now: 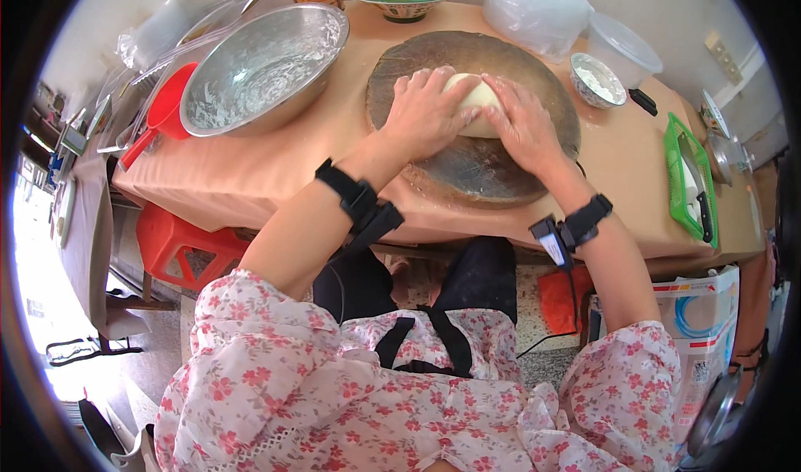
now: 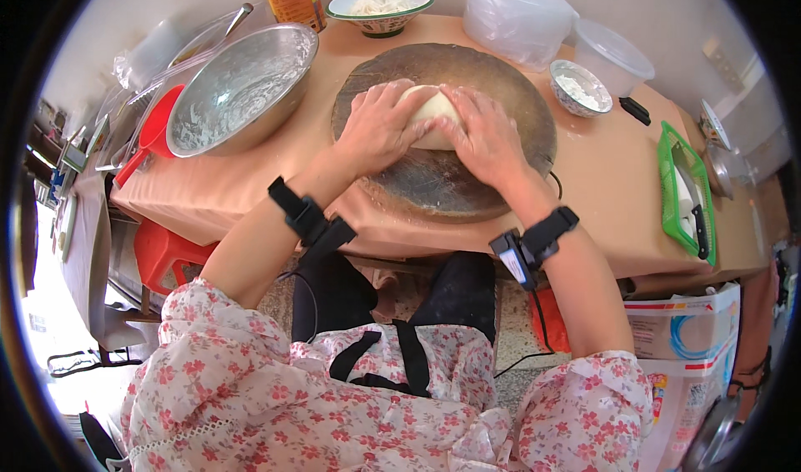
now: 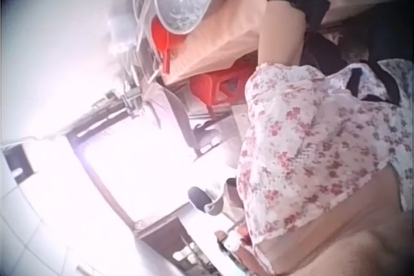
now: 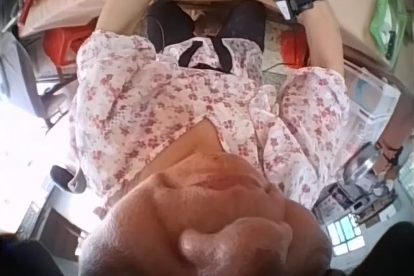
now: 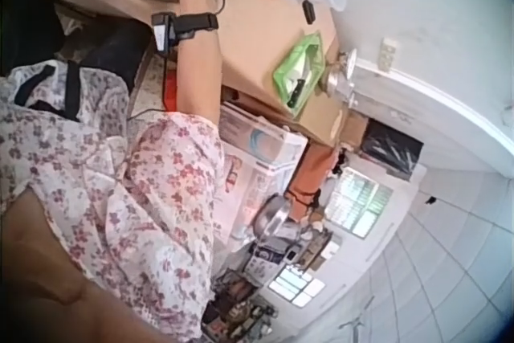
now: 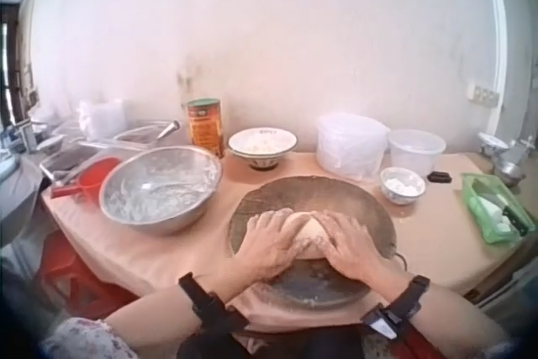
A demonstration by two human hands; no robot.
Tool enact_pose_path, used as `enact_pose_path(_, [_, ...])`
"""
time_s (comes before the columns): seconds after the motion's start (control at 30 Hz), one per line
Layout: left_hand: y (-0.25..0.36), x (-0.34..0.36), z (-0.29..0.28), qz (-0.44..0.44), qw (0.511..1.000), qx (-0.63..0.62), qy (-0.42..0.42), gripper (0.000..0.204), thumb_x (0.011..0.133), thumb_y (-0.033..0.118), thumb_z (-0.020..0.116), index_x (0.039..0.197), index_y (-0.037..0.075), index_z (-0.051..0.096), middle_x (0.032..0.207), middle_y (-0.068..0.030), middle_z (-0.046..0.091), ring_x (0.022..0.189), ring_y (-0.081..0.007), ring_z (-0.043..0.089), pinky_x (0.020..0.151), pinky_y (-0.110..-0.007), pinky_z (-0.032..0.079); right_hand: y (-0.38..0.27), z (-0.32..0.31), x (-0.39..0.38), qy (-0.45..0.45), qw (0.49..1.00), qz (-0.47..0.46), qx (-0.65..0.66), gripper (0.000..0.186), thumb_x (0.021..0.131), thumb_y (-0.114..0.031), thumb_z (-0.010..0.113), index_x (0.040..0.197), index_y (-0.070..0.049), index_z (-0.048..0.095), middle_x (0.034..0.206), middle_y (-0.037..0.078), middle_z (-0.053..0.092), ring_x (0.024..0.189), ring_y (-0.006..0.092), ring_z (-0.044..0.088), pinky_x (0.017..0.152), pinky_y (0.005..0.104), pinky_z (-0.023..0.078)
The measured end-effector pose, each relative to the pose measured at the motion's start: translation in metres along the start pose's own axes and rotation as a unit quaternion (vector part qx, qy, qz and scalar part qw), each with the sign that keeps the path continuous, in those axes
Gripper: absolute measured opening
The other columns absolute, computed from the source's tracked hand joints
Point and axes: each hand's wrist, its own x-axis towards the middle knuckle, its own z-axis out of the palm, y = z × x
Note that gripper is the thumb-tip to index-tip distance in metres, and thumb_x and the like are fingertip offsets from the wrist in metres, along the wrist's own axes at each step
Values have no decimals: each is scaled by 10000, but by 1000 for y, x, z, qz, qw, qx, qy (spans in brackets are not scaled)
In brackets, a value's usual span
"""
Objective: The recorder is kneading a large piece of white dough on a wooden cutting board.
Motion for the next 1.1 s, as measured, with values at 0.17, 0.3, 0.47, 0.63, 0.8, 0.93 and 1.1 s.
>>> enact_pose_path(0.17, [23,-55,-24,91,993,16,67,518,832,288,665,1316,189,510,1314,-144,459,1195,-342,447,1015,-504,328,-39,-19,-49,32,998,-47,-40,501,920,-412,532,1348,-152,524,1370,148,470,1206,357,467,988,486,366])
enact_pose_path(0.3, [36,-91,-33,100,992,-28,72,599,766,197,720,1322,128,509,1279,-121,487,1176,-348,458,1044,-506,320,-60,-34,-84,43,988,-109,-97,461,872,-345,595,1291,-153,580,1331,107,488,1166,321,478,968,454,349])
enact_pose_path(0.47, [37,-95,-24,105,990,-15,89,656,745,194,745,1350,135,497,1289,-113,474,1184,-349,446,1019,-489,336,-74,-34,-90,39,991,-64,-112,509,842,-274,652,1315,-114,552,1347,95,464,1162,302,462,970,454,322])
enact_pose_path(0.63, [37,-75,-14,39,993,100,40,729,812,498,653,1436,226,393,1439,-153,340,1321,-380,321,1003,-599,290,-64,-18,-73,37,992,-19,-120,544,890,-327,591,1381,-119,483,1411,120,412,1228,333,430,997,473,304])
enact_pose_path(0.8, [20,-29,-6,14,996,79,-40,784,838,656,520,1451,198,347,1449,-179,335,1342,-395,311,980,-648,288,-33,-7,-41,19,998,30,-56,532,951,-398,481,1402,-120,447,1423,159,412,1282,382,400,1023,532,305])
enact_pose_path(0.93, [4,17,-3,-26,993,36,-111,765,858,675,483,1438,191,362,1429,-167,380,1334,-378,339,946,-660,323,-5,-6,-2,-34,995,94,10,558,987,-487,361,1383,-110,470,1399,171,453,1290,394,407,1029,570,316])
enact_pose_path(1.1, [-11,72,3,-91,972,1,-217,729,897,699,385,1439,211,383,1438,-142,416,1366,-364,309,987,-698,282,34,2,41,-84,985,148,-3,553,992,-520,299,1367,-168,503,1435,146,435,1333,374,372,1046,606,290])
